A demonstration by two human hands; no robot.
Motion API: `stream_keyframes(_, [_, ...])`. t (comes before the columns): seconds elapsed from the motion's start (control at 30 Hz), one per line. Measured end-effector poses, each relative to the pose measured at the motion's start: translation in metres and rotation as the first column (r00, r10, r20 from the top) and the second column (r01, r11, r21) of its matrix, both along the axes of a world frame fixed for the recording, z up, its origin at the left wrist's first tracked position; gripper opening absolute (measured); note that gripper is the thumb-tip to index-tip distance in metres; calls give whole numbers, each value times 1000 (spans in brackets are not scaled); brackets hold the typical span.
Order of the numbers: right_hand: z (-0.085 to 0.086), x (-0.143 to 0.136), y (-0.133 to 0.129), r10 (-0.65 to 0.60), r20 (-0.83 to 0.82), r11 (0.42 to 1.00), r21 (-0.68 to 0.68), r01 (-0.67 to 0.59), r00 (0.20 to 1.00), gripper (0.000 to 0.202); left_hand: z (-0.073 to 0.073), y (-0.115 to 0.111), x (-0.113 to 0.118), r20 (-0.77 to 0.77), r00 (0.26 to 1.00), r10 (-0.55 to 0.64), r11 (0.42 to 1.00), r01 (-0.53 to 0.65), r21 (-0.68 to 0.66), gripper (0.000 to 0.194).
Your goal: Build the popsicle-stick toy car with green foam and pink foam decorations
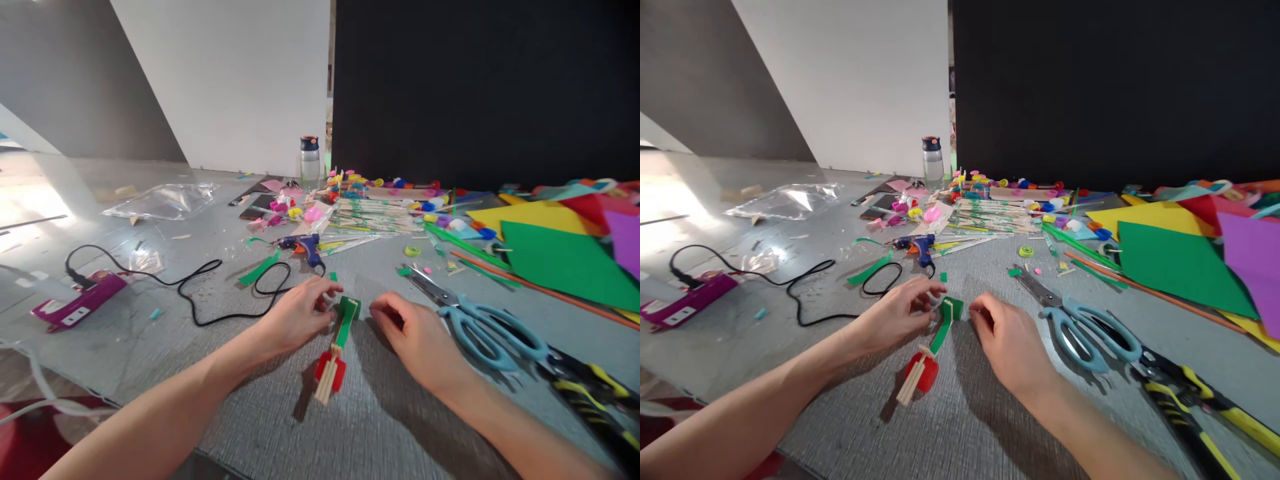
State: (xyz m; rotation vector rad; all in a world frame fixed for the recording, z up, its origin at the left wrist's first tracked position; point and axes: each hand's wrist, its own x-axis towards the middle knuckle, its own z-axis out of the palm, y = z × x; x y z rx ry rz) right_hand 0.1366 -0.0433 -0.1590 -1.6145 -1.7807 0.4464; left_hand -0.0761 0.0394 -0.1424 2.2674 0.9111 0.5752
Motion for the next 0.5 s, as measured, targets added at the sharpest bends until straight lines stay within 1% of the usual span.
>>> stream_keyframes(0.1, [8, -8, -7, 87, 25, 994, -67, -85, 996, 21, 0, 0, 2, 68, 988, -139, 987, 133, 91, 54])
stream_keyframes(0.2, [21, -13, -15, 200, 25, 971, -143, -194, 980, 24, 0, 1, 6, 75, 966, -247, 967, 241, 77, 57])
stream_keyframes(0.27, [29, -15, -19, 257, 19, 951, -181, -249, 966, 23, -1, 3, 7, 65, 961, -271, 962, 268, 49, 55])
stream_keyframes(0.33, [36, -15, -22, 279, 23, 941, -205, -269, 960, 23, -3, 4, 8, 56, 959, -278, 960, 275, 41, 50])
stream_keyframes(0.5, [46, -8, -22, 250, 62, 945, -234, -229, 966, 22, -6, 6, 7, 30, 963, -267, 963, 265, 55, 48])
